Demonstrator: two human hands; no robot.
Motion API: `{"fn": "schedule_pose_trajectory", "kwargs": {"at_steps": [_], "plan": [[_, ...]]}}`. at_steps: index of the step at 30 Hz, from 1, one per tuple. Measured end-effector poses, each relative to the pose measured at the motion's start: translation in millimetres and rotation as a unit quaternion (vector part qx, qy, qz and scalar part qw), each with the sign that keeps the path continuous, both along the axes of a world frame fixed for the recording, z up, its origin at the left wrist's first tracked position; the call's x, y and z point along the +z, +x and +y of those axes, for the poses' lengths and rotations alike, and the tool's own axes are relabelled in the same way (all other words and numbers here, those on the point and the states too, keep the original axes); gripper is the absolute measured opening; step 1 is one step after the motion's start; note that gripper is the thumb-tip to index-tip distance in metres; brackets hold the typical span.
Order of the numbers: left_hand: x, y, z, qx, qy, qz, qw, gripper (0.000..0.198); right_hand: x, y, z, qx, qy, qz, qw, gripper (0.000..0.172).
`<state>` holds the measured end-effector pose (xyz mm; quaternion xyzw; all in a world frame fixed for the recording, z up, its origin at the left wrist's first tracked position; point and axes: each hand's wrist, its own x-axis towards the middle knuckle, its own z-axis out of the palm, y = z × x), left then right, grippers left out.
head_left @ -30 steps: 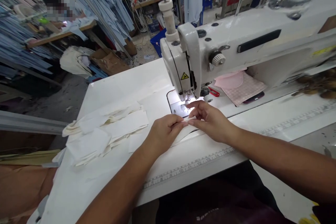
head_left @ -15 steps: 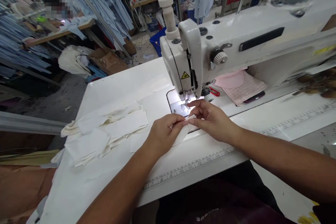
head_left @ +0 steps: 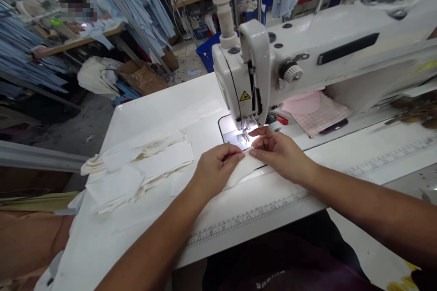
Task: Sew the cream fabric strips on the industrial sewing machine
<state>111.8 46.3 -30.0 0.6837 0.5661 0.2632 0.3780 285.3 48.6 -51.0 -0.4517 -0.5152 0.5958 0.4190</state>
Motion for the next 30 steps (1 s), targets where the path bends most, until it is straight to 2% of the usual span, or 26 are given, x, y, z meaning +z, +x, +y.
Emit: {"fn": "schedule_pose_trajectory", "kwargs": {"at_steps": [4,6,9,11,14,17,19,23,27,30], "plan": [[1.7,4,5,0.015,-0.021,0.048,0.999,0.016,-2.5,1,2,0.002,-0.003,-0.049,0.999,0.033],[2.4,6,9,0.014,-0.033,0.084,0.996,0.013,-3.5,1,4,0.0,0.014,-0.119,0.993,0.033],[2.3,10,17,-0.008,-0.038,0.138,0.99,0.012,-2.9,0,6,0.007,0.066,-0.244,0.968,0.033],[1.5,12,21,-0.02,-0.041,0.161,0.986,0.012,-1.6,-1,7,0.023,0.099,-0.31,0.945,0.031],[0.0,13,24,-0.023,-0.044,0.178,0.983,0.011,0.0,1,7,0.081,0.182,-0.391,0.899,0.016],[-0.7,13,26,-0.022,-0.045,0.181,0.982,0.009,1.3,6,8,0.149,0.283,-0.428,0.845,0.022],[-0.6,13,30,-0.021,-0.047,0.18,0.982,0.009,2.7,11,9,0.173,0.311,-0.439,0.825,0.023],[1.0,14,41,-0.001,-0.047,0.193,0.98,0.009,5.0,17,14,0.179,0.32,-0.506,0.78,0.017],[2.4,15,50,0.018,-0.068,0.205,0.976,0.013,3.2,17,16,0.164,0.346,-0.584,0.715,0.028],[2.5,15,53,0.014,-0.069,0.216,0.974,0.012,1.2,17,16,0.152,0.36,-0.603,0.695,0.032]]}}
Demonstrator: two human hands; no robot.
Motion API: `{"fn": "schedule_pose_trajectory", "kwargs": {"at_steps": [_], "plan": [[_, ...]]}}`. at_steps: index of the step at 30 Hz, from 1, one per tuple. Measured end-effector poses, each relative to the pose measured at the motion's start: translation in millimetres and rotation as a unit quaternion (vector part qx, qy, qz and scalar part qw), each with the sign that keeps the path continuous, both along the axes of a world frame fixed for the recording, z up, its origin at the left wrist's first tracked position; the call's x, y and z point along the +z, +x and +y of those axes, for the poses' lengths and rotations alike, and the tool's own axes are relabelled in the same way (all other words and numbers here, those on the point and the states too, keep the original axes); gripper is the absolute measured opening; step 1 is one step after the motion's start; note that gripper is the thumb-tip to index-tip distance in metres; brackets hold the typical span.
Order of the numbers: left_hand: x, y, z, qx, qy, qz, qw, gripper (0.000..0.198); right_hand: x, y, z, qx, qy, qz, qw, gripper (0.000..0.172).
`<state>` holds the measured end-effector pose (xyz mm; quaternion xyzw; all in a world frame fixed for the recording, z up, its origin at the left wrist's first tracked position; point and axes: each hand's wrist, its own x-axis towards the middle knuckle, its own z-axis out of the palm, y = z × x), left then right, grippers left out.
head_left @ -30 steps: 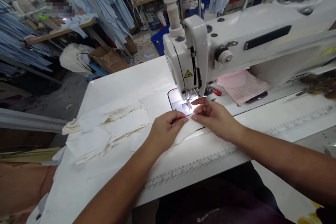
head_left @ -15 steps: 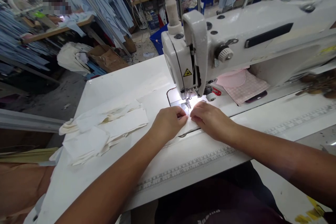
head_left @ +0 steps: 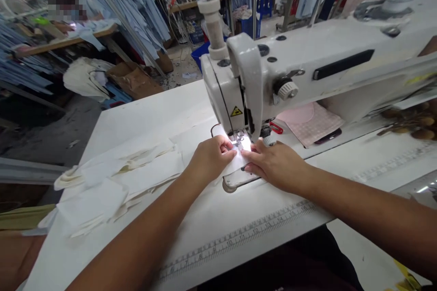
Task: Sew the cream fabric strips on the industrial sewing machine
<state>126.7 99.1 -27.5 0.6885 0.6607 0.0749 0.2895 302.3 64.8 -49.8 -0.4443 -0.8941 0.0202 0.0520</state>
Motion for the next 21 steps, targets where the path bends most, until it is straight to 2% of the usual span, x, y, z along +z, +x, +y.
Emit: {"fn": "schedule_pose_trajectory", "kwargs": {"at_steps": [13,21], "plan": [[-1.8,-2.8,4.7,-0.025,0.019,-0.024,0.999,0.011,-0.7,0.6,0.5,-0.002,0.009,-0.012,1.0,0.038],[-1.9,-1.4,10.0,-0.019,0.033,-0.006,0.999,0.015,-0.1,1.7,2.7,-0.005,-0.027,0.008,1.0,0.034]]}}
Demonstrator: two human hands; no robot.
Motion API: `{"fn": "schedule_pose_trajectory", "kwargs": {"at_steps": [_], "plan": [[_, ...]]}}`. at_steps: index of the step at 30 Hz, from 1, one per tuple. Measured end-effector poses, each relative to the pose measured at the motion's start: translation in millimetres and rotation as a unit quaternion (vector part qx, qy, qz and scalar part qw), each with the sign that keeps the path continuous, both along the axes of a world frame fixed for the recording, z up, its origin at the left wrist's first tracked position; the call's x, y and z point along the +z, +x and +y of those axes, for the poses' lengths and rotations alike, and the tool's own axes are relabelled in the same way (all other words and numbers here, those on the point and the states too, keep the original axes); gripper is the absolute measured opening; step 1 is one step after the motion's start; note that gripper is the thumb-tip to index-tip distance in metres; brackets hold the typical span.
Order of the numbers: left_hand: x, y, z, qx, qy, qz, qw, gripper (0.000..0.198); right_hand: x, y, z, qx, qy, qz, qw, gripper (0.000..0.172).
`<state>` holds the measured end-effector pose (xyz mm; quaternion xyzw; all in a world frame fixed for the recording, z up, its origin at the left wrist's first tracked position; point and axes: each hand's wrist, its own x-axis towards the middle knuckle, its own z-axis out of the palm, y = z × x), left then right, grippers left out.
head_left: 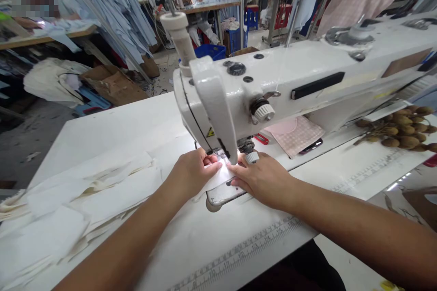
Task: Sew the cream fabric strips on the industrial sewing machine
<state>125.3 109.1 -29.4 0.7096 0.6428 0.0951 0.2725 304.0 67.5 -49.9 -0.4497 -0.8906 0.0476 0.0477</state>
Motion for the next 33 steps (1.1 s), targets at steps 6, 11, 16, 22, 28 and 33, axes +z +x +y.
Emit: {"fn": "schedule_pose_trajectory", "kwargs": {"at_steps": [6,11,16,22,28,33], "plan": [[-12.2,-11,-7,-0.131,0.156,0.044,0.978,0.014,1.3,10,3,0.029,-0.035,0.053,0.998,0.026],[-16.1,-13,-31,-0.308,0.324,0.028,0.894,0.02,-1.9,18,6,0.065,-0.016,0.085,0.994,0.024],[-14.6,-8,-40,-0.335,0.346,0.048,0.875,0.015,-2.8,21,5,0.093,-0.004,0.084,0.992,0.026],[-16.3,-5,-37,-0.333,0.368,0.091,0.863,0.02,-1.0,23,6,0.087,-0.02,0.106,0.99,0.025],[-16.9,-3,-36,-0.327,0.372,0.101,0.863,0.024,-1.6,25,6,0.091,-0.026,0.11,0.989,0.027],[-16.8,-2,-35,-0.326,0.36,0.084,0.87,0.02,-3.6,25,7,0.1,-0.018,0.105,0.989,0.028]]}}
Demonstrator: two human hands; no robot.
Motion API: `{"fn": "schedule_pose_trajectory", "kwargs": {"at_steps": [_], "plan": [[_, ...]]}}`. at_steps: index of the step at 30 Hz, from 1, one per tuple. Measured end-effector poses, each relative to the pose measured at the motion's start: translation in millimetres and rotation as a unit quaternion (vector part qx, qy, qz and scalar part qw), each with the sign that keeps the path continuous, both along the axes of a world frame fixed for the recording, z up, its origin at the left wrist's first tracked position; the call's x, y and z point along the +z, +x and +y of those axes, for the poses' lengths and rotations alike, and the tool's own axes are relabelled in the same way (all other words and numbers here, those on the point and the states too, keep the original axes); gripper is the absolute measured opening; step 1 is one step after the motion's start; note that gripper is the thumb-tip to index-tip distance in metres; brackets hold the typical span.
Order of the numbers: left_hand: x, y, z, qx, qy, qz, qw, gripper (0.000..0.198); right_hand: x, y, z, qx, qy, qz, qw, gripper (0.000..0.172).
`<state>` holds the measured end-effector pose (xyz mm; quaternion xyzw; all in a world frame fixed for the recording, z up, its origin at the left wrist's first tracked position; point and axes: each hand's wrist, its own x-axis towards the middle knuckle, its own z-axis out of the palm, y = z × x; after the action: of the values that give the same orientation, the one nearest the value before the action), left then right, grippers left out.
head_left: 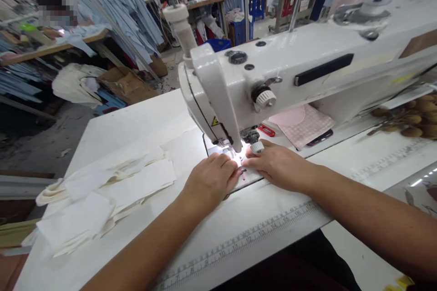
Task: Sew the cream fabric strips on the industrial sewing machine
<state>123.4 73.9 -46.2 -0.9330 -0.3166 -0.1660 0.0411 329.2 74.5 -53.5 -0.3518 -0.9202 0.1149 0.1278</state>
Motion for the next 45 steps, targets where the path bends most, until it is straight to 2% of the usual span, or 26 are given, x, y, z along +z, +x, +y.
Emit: {"fn": "schedule_pose_trajectory", "kwargs": {"at_steps": [6,13,17,22,26,30,33,36,39,41,45], "plan": [[-1.7,0,1,0.009,0.031,0.023,0.999,0.024,0.8,0,-1,-0.009,-0.015,0.015,1.0,0.029],[-2.1,0,1,0.016,-0.01,0.005,1.0,0.021,-1.1,1,-1,-0.009,-0.006,0.016,1.0,0.033],[-1.8,1,1,0.01,0.008,0.043,0.999,0.025,-1.0,1,-1,-0.016,-0.015,0.01,1.0,0.03],[0.5,2,-1,0.011,0.027,0.077,0.997,0.026,-2.1,0,-1,-0.014,0.002,-0.006,1.0,0.035],[0.0,1,-1,0.01,0.027,0.086,0.996,0.023,-0.4,-2,-1,-0.015,0.001,-0.037,0.999,0.029],[-3.9,2,4,0.02,0.034,0.08,0.996,0.021,3.2,-7,-1,-0.045,-0.024,-0.012,0.999,0.025],[-5.7,2,7,0.048,-0.012,0.025,0.998,0.018,3.8,-12,-1,-0.075,-0.035,0.02,0.996,0.02],[-4.1,0,8,0.071,-0.085,-0.022,0.994,0.013,1.7,-18,0,-0.09,-0.013,0.017,0.996,0.018],[-2.0,-1,7,0.068,-0.112,-0.052,0.99,0.012,-1.1,-22,2,-0.097,0.01,0.0,0.995,0.022],[-1.9,0,5,0.046,-0.083,-0.064,0.993,0.011,-2.4,-22,2,-0.1,0.013,0.002,0.995,0.023],[-4.0,1,6,0.007,0.033,-0.044,0.998,0.012,-3.3,-21,1,-0.106,0.014,0.019,0.994,0.023]]}}
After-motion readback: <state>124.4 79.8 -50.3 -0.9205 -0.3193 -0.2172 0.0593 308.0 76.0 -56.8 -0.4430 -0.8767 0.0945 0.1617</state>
